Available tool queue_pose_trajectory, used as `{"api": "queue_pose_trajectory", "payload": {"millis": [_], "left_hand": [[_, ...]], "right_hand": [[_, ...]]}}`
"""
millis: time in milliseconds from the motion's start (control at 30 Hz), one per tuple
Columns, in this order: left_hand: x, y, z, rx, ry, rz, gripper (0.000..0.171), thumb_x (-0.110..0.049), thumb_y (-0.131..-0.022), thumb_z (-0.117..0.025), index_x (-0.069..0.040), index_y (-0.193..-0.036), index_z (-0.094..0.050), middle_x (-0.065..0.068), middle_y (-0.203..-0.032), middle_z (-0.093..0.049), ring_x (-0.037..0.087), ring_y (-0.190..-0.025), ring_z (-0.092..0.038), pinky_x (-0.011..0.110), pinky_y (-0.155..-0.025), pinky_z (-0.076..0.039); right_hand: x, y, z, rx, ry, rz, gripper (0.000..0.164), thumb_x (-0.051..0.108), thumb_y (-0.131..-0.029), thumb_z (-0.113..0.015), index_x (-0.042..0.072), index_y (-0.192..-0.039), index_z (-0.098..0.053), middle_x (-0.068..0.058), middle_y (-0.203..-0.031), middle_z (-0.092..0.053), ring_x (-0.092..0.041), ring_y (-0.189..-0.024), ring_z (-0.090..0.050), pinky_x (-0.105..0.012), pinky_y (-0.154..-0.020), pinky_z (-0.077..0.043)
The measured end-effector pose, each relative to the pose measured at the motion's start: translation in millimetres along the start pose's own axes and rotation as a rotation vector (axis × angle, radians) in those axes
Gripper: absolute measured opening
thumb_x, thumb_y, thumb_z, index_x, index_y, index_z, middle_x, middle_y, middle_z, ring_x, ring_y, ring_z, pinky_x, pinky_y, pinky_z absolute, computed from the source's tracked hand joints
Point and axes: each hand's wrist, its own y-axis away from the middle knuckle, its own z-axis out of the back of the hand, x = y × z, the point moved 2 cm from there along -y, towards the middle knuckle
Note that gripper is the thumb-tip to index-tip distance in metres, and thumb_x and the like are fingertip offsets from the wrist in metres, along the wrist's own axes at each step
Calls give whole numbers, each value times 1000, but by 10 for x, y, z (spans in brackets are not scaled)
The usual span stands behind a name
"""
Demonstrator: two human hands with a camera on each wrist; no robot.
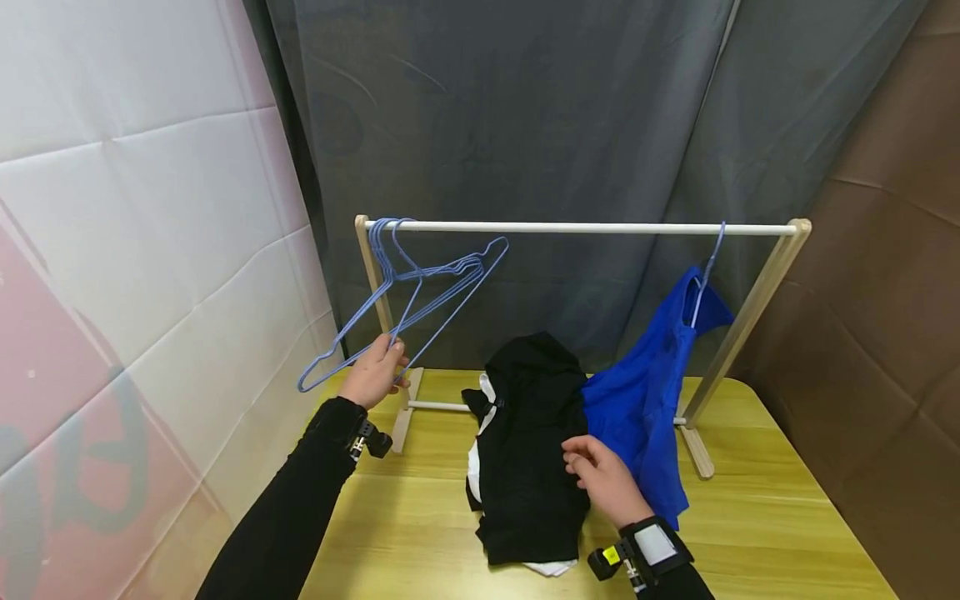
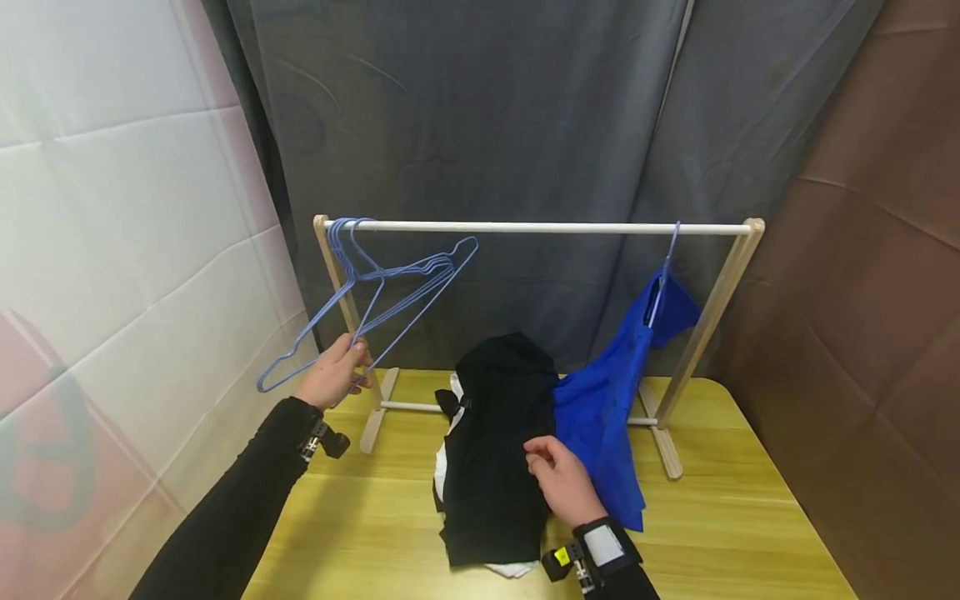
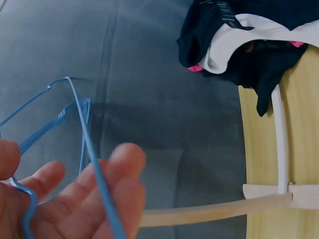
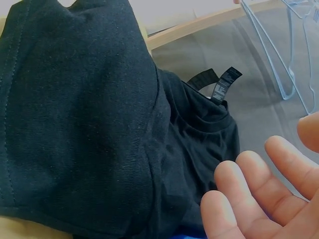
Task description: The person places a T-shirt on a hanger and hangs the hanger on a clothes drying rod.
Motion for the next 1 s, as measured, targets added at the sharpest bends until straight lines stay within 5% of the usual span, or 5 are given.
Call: {"api": "queue_pose_trajectory", "payload": {"millis": [233, 667, 1000], "left_hand": [[1, 18, -112, -83, -66, -55, 34, -37, -112, -33, -10, -123, -50, 18, -110, -64, 34, -76, -68, 35, -65, -53], [32, 122, -111, -187, -72, -198, 50, -45, -111, -27, -7, -115, -58, 17, -105, -64, 33, -78, -68, 36, -69, -51], [244, 202, -222, -149, -354, -240, 43, -34, -112, -34, -11, -96, -66, 3, -87, -64, 16, -72, -59, 41, -76, -47]], "right_hand": [[-28, -33, 13, -9, 21, -12, 23, 13, -102, -58, 5, -123, -64, -10, -108, -67, -20, -94, -63, -34, -75, -52], [68, -214, 32, -45, 73, 98, 25, 11, -102, -57, 4, -124, -64, -10, -114, -67, -21, -99, -65, -42, -90, -50], [142, -319, -153, -55, 105, 121, 22, 12, -100, -61, 8, -121, -67, -5, -112, -68, -21, -100, -64, -43, -88, -51]]}}
